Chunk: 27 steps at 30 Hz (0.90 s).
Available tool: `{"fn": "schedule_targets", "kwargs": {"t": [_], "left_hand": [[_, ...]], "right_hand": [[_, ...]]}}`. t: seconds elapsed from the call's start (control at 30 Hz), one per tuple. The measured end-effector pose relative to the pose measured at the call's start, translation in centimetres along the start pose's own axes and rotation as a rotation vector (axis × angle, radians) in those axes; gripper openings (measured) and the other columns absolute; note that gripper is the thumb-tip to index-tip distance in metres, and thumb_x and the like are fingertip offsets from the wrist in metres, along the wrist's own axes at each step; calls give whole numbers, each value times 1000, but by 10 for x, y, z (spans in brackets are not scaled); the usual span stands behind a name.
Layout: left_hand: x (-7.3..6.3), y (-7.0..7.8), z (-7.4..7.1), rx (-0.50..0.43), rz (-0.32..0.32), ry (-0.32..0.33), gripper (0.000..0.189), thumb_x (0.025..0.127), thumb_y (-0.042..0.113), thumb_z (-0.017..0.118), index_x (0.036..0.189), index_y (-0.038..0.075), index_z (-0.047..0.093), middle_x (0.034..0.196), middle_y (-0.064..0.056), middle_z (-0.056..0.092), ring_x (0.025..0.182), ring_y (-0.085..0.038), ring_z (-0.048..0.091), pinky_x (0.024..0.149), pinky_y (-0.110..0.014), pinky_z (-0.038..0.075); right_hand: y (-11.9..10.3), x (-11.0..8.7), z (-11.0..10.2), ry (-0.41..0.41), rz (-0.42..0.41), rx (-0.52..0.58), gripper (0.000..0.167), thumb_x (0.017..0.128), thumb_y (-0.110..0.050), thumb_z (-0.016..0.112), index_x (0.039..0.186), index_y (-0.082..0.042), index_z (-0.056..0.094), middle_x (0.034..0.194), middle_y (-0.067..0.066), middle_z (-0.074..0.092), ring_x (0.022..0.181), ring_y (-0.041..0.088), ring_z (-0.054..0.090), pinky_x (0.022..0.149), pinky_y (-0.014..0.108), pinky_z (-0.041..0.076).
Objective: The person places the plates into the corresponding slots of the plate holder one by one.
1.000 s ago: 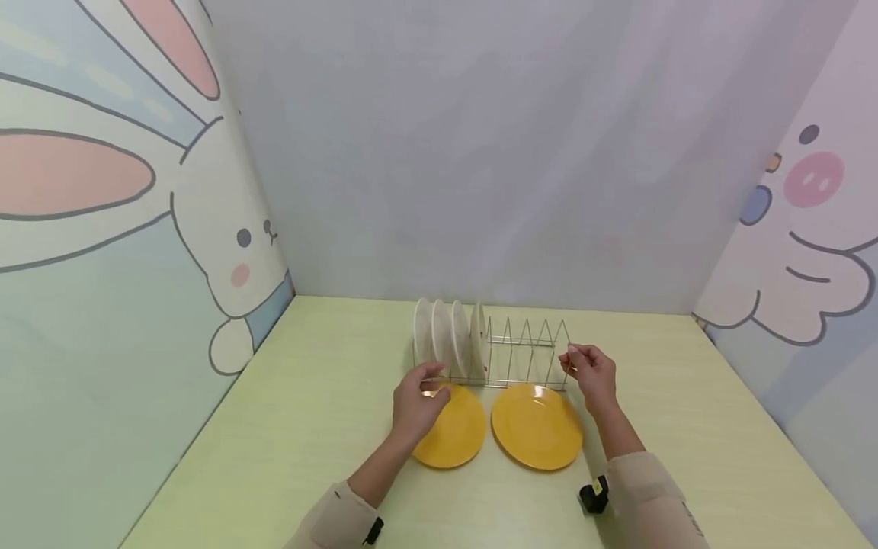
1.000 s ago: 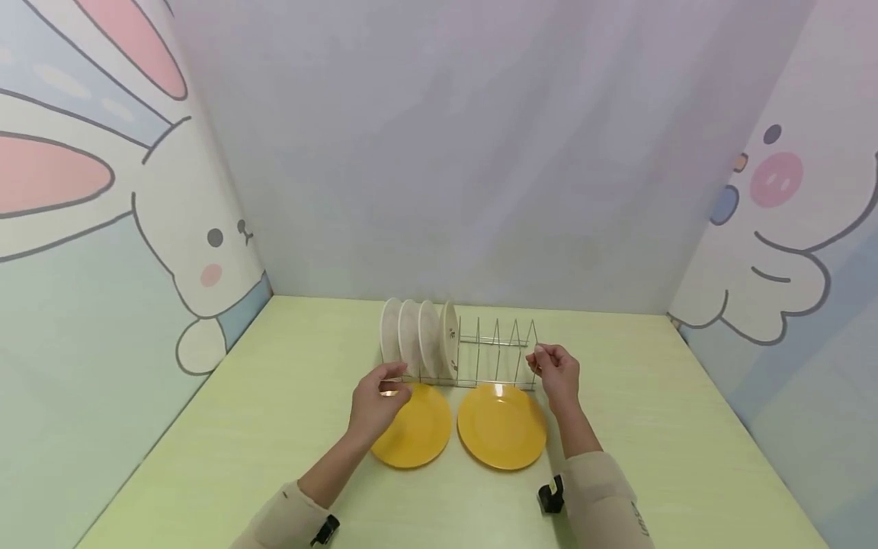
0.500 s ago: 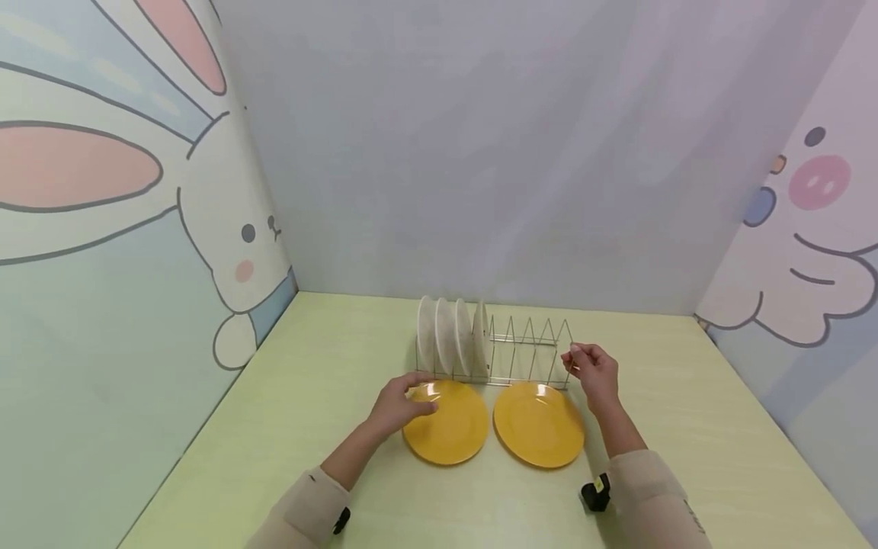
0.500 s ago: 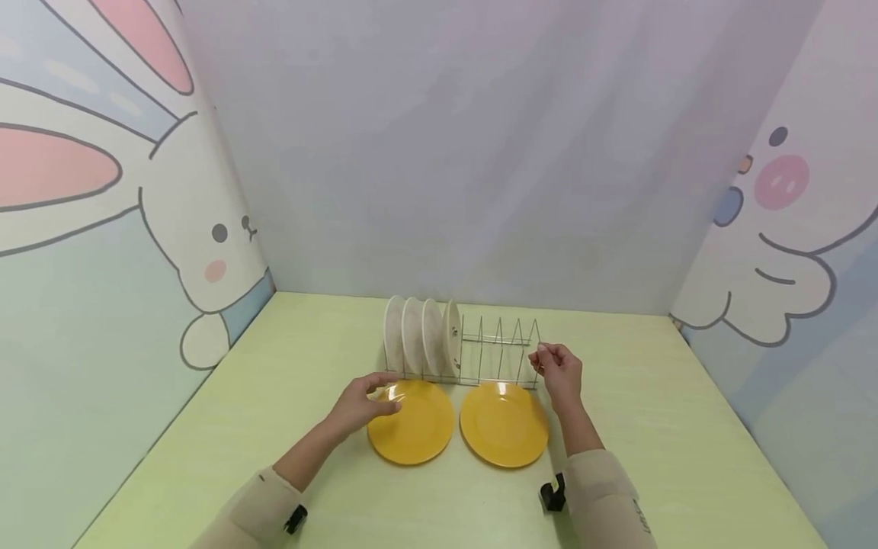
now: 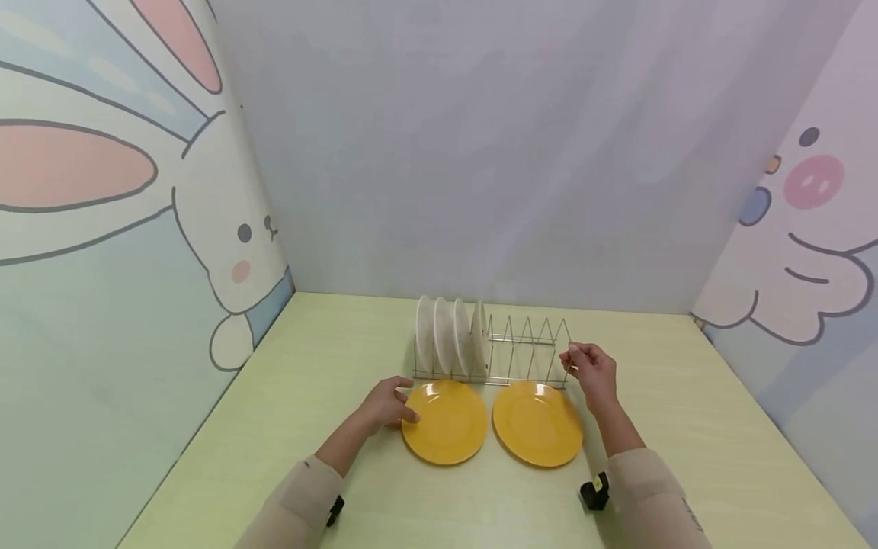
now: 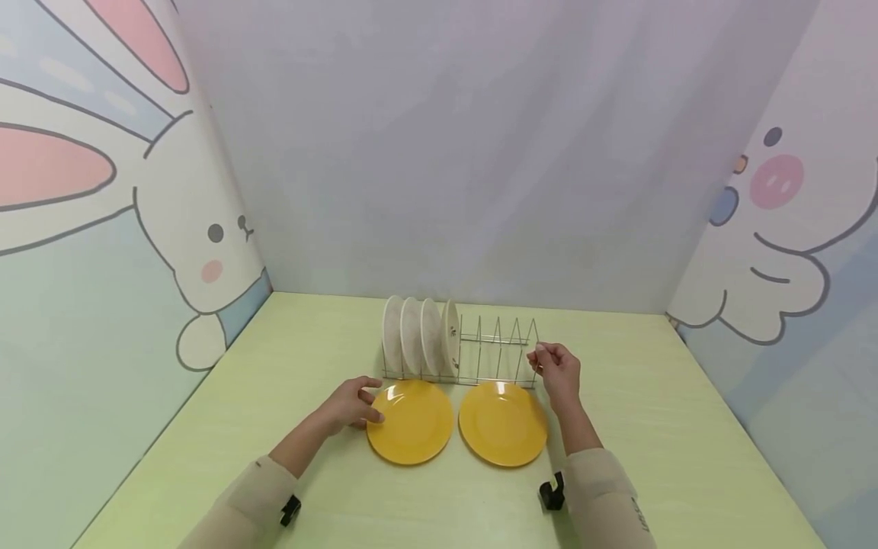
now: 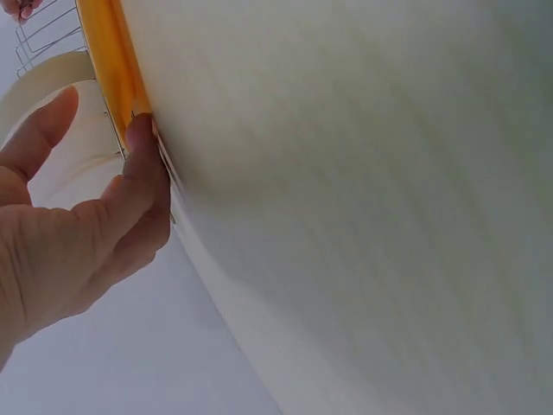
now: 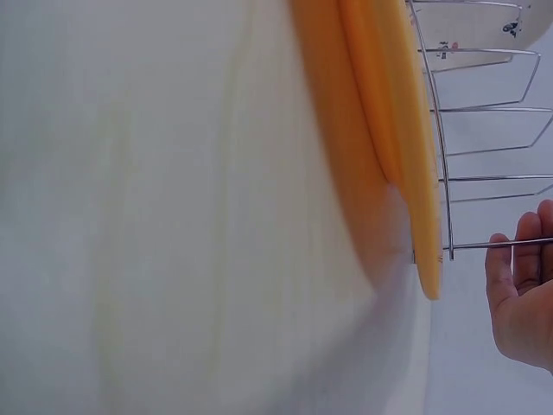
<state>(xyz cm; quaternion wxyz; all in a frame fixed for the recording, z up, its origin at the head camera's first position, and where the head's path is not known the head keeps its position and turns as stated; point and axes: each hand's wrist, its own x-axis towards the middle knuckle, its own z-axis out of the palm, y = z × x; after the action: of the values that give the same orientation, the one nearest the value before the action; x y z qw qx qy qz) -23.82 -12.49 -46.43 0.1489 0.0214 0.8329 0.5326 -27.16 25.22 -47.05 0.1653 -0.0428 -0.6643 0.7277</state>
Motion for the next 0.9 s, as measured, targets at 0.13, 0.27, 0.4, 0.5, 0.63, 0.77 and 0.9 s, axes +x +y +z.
{"fn": "schedule_targets", "kwargs": {"t": [0.13,0.27,0.4,0.5,0.63,0.77,0.9], "left_hand": [[2,-1,-1,-9,-20,-11,63,66,-11,74,124,-6,50,93,-15,54,70,-20,56,57,-31,53],[0,-1,-2,-97,-18,-30,50,69,-14,67,117,-8,54,87,-13,54,65,-18,55,56,-30,54],[-4,0,-4,-186,21,-70,38,73,-12,62,111,-9,55,85,-12,55,64,-17,56,55,-31,54],[-8,3,-7,-240,54,-95,37,76,-10,60,111,-8,52,88,-12,57,66,-17,58,57,-33,54],[-17,10,-11,-297,113,-79,37,77,-9,59,113,-9,51,89,-14,59,69,-19,60,58,-35,55],[-26,18,-15,-343,159,-28,36,78,-9,57,113,-10,50,88,-14,60,69,-21,60,58,-35,55],[-31,23,-18,-369,165,-4,36,80,-9,57,115,-9,50,90,-15,59,72,-21,60,59,-34,54]], "right_hand": [[-1,0,0,-2,-2,2,16,92,-17,60,95,-1,60,78,3,66,73,15,62,73,33,54],[-3,0,0,-4,-2,-5,17,92,-17,60,96,-1,60,79,2,66,73,15,62,72,31,54],[-4,0,0,-2,9,-12,19,92,-18,59,97,0,59,79,2,66,73,15,62,73,32,53],[-4,0,0,-2,18,-14,19,92,-18,59,98,1,59,79,2,66,74,15,62,73,31,54],[-4,0,1,5,18,-19,18,92,-18,59,98,0,59,78,1,66,73,15,62,71,29,54],[-3,0,1,13,10,-16,16,92,-17,59,96,-2,60,78,1,66,73,14,62,71,29,54],[-1,0,0,16,16,-1,12,93,-15,58,94,-4,60,76,0,66,71,13,62,70,30,54]]}}
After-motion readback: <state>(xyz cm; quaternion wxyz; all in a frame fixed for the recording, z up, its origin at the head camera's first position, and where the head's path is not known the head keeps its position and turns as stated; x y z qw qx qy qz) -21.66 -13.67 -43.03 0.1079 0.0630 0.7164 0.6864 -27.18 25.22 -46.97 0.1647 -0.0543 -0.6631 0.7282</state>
